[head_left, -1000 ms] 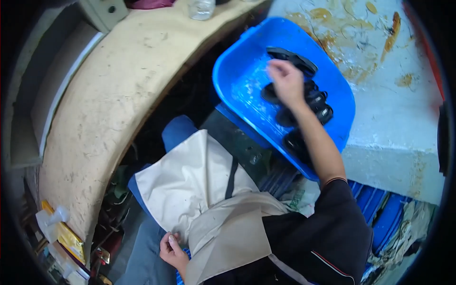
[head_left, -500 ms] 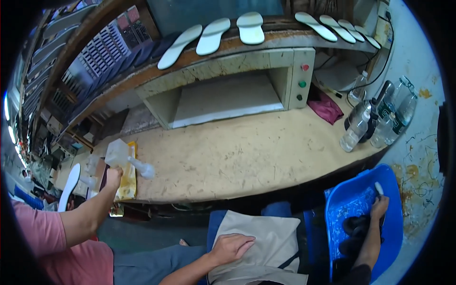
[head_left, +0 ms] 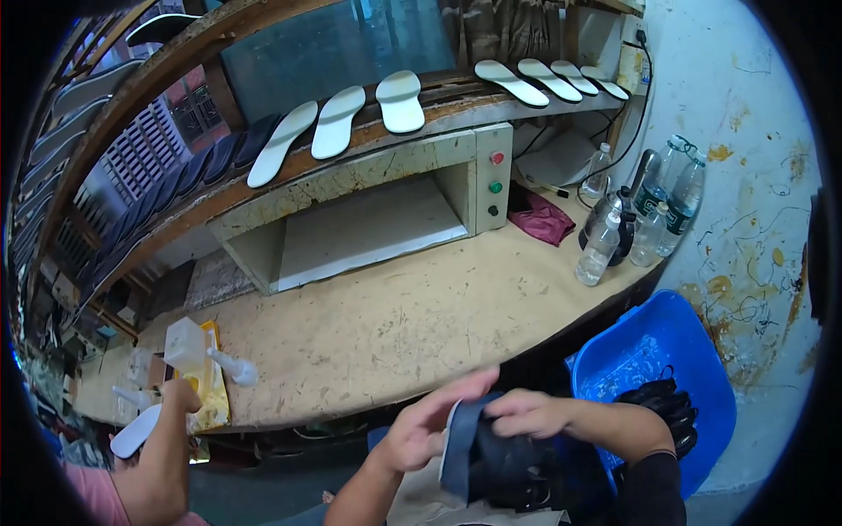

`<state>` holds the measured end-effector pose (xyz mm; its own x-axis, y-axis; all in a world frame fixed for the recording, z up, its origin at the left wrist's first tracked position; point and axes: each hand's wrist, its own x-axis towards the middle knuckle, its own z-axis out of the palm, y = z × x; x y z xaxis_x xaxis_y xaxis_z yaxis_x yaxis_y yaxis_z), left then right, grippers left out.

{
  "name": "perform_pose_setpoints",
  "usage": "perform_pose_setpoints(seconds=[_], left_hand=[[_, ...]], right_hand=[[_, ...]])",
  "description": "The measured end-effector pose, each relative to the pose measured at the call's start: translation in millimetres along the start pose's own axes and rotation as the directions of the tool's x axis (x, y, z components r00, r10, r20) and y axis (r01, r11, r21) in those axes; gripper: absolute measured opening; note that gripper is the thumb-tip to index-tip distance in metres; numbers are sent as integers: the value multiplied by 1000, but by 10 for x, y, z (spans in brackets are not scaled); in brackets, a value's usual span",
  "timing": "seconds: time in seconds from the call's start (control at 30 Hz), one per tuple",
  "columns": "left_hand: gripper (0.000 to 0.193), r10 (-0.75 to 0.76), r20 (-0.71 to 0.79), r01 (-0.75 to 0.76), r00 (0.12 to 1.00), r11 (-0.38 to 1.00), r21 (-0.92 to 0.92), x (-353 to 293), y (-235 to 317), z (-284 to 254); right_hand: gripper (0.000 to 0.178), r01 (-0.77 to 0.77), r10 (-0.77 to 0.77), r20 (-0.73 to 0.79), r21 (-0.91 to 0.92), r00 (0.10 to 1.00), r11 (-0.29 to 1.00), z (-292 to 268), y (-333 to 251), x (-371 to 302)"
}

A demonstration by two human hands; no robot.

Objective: Assembling shoes by manually fitting uppers onto soles and checking the alignment at a factory workbench.

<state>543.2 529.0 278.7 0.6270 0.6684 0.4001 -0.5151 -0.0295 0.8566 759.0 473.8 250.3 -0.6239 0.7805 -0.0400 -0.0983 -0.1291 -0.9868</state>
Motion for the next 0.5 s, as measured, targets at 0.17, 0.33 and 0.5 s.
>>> perform_pose_setpoints(seconds=[0.17, 0.33, 0.5], left_hand=[[46, 256, -158, -254, 954, 967, 34, -764, 33, -501], [47, 338, -704, 230, 625, 782, 579, -1591, 154, -761], [19, 287, -746, 513, 602, 578, 635, -2028, 383, -874]], right_hand=[[17, 202, -246, -9, -543, 969, 815, 125, -335, 693], [22, -128, -906, -95, -991, 414, 45, -1281, -1286, 1523], [51, -632, -951, -133, -771, 278, -77, -2626, -1937, 1023]])
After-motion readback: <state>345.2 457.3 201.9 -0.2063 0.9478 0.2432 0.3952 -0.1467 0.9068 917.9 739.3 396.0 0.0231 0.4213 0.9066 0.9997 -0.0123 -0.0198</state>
